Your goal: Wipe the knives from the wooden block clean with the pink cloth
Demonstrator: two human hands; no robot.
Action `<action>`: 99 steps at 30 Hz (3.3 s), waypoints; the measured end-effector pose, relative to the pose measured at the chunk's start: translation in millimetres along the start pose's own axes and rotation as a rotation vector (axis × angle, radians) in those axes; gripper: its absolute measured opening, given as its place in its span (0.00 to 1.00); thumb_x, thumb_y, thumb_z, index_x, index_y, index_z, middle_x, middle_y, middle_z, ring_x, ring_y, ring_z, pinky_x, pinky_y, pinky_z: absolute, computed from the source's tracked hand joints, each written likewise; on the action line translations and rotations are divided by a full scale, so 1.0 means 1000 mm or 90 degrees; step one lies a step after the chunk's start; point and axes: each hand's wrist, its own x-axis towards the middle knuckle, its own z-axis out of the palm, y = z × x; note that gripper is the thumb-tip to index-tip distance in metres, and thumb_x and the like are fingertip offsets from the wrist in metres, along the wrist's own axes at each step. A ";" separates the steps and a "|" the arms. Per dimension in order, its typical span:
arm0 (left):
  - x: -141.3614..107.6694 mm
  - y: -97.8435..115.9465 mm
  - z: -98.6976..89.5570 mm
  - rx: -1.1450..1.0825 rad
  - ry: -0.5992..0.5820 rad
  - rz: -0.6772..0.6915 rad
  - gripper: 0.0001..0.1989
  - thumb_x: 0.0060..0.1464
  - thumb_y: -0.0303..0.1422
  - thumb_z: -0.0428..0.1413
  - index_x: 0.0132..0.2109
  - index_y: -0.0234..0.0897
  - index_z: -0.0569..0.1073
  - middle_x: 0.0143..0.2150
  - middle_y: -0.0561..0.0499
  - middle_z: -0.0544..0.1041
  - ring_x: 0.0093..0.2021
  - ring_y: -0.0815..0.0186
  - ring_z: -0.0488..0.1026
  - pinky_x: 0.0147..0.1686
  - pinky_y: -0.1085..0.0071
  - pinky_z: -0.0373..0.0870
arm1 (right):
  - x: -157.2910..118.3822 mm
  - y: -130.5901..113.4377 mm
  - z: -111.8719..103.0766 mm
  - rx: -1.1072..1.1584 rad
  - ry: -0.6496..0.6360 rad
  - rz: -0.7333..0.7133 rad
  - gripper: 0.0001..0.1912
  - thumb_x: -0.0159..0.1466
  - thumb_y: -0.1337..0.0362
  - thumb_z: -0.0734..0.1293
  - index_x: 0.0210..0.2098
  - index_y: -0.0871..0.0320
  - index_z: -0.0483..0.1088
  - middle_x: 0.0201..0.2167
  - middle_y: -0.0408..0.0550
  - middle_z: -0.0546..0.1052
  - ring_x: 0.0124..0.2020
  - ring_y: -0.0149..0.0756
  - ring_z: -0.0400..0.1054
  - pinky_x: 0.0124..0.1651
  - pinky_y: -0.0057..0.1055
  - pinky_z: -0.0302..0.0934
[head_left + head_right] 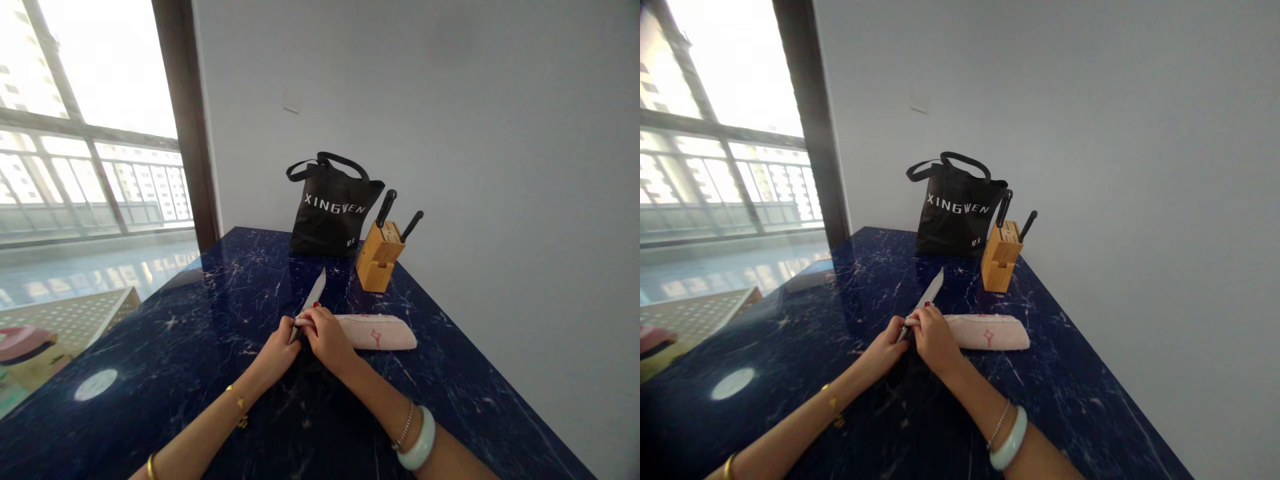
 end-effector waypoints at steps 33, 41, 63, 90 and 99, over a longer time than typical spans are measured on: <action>0.001 -0.010 0.005 -0.259 -0.105 -0.033 0.16 0.55 0.45 0.40 0.43 0.39 0.56 0.13 0.64 0.58 0.08 0.75 0.54 0.06 0.82 0.51 | 0.008 0.008 0.000 0.033 -0.019 0.002 0.09 0.56 0.76 0.58 0.33 0.57 0.63 0.32 0.46 0.68 0.38 0.34 0.61 0.45 0.32 0.56; 0.004 -0.010 0.003 -0.371 -0.121 -0.066 0.15 0.52 0.45 0.45 0.40 0.39 0.57 0.15 0.66 0.54 0.08 0.80 0.46 0.05 0.84 0.41 | 0.008 0.011 -0.005 0.043 0.015 0.016 0.08 0.57 0.74 0.58 0.34 0.58 0.63 0.32 0.46 0.68 0.38 0.34 0.61 0.43 0.32 0.56; 0.005 -0.005 0.005 -0.235 0.008 -0.017 0.14 0.51 0.43 0.47 0.38 0.37 0.59 0.21 0.61 0.60 0.15 0.76 0.56 0.14 0.79 0.54 | 0.034 0.009 -0.016 0.000 0.011 -0.046 0.07 0.58 0.73 0.58 0.33 0.58 0.63 0.33 0.47 0.68 0.39 0.34 0.61 0.44 0.31 0.56; -0.008 0.010 0.000 -0.029 0.023 0.045 0.05 0.48 0.31 0.47 0.34 0.39 0.57 0.26 0.56 0.65 0.25 0.69 0.62 0.27 0.73 0.57 | 0.060 0.050 -0.018 -0.016 0.107 0.086 0.06 0.57 0.73 0.57 0.27 0.58 0.61 0.27 0.44 0.69 0.33 0.32 0.63 0.38 0.29 0.57; -0.005 0.007 -0.001 -0.061 0.041 0.058 0.04 0.46 0.28 0.47 0.33 0.39 0.59 0.27 0.55 0.67 0.27 0.68 0.63 0.29 0.73 0.58 | 0.032 0.022 -0.004 0.040 0.015 -0.019 0.08 0.57 0.74 0.57 0.33 0.58 0.63 0.33 0.47 0.70 0.39 0.34 0.63 0.44 0.31 0.57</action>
